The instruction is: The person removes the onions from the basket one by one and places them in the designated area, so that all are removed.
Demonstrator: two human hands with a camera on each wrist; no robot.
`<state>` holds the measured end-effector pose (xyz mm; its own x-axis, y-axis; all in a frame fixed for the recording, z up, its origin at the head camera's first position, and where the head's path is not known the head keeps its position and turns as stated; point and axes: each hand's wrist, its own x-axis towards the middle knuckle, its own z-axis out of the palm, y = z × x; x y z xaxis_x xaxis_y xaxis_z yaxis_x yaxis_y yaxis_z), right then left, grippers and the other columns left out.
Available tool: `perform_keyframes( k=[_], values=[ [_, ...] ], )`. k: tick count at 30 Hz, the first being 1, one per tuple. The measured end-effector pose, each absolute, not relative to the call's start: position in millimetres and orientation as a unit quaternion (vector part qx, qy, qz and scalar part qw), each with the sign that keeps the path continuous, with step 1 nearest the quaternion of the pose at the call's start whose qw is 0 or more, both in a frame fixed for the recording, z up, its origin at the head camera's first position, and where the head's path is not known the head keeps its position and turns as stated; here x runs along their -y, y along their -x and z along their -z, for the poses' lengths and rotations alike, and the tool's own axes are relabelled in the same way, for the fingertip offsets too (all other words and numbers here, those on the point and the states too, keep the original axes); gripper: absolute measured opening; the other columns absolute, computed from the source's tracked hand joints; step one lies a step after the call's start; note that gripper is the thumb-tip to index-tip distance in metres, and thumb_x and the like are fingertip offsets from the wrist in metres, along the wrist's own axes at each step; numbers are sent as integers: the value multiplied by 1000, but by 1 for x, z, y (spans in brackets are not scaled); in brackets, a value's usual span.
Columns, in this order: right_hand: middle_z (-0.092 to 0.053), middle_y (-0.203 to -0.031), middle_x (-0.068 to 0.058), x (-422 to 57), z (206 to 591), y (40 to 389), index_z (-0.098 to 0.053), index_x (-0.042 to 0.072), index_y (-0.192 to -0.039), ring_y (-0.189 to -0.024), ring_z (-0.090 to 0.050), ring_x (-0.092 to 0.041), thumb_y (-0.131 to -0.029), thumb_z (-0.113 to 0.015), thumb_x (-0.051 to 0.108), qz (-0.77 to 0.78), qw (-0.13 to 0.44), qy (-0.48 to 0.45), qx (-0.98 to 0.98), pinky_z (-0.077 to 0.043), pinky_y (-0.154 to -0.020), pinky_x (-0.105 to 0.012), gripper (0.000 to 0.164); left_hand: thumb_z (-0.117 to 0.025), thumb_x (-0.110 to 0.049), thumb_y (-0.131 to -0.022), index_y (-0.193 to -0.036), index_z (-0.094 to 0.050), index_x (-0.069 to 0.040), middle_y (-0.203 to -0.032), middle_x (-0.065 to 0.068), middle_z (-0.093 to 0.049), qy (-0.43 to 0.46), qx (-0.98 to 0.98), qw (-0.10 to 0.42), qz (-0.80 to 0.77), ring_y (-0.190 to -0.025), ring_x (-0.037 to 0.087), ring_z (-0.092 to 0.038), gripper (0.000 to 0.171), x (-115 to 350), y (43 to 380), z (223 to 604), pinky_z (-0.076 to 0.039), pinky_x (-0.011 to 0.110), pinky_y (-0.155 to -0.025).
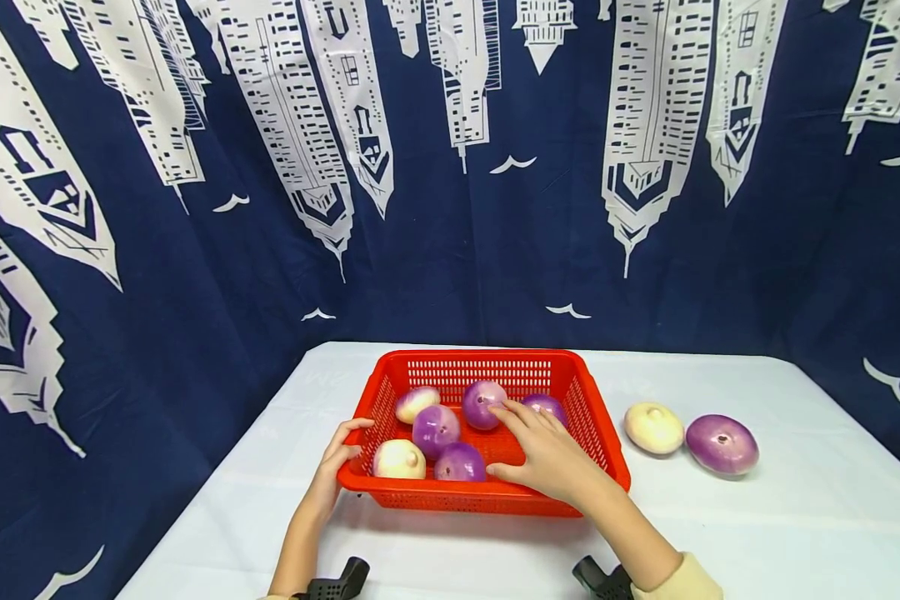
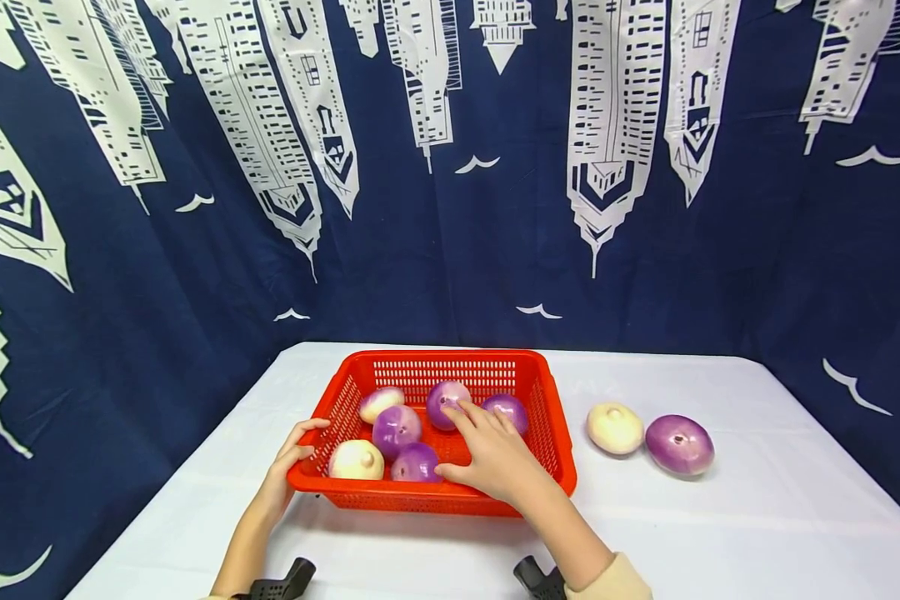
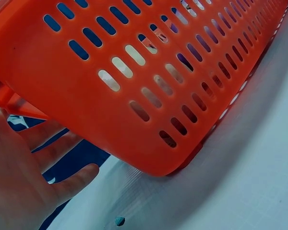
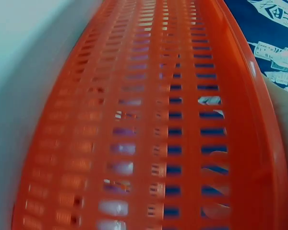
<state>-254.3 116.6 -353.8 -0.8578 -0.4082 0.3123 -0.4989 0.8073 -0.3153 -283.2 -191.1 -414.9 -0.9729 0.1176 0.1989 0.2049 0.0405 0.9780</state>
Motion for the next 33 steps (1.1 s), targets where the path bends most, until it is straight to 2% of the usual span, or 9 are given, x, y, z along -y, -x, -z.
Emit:
perform_keyframes(
  k=[8,15,22,29,33],
  values=[
    [-42,-138,-11,-93,353,260,-44,18,-133,-118,-49,-37,-73,-70,39,-200,90,-250,943,-38,-94,-55,69,-34,-8,-77,-123,-41,-1,-127,15,-39,111,718,32,687,-110,23,-41,47,190,283,415,-38,31,-88],
    [-44,-135,-13,-77,350,268,-47,15,-130,-120,-48,-33,-74,-69,38,-200,35,-260,944,-40,-90,-57,64,-33,-8,-78,-123,-40,1,-124,14,-39,115,715,35,689,-108,20,-43,46,190,282,415,-39,28,-87],
    [-48,-129,-10,-65,351,275,-51,14,-127,-118,-49,-29,-77,-67,36,-198,-14,-266,943,-39,-91,-57,57,-33,-8,-77,-123,-41,-1,-125,15,-39,109,716,37,688,-111,25,-42,47,190,281,413,-37,32,-89],
    [-55,-117,-9,-60,359,281,-57,17,-120,-107,-54,-24,-79,-67,29,-189,-73,-262,944,-43,-93,-44,45,-33,-8,-78,-123,-40,0,-126,15,-39,112,719,34,685,-108,18,-43,46,190,281,414,-40,27,-86],
    [-56,-114,-9,-58,361,283,-57,19,-121,-106,-54,-23,-80,-66,20,-183,-87,-269,941,-43,-94,-42,42,-33,-9,-78,-123,-41,-1,-125,14,-39,112,719,34,685,-108,18,-43,46,190,281,413,-40,27,-87]
  ],
)
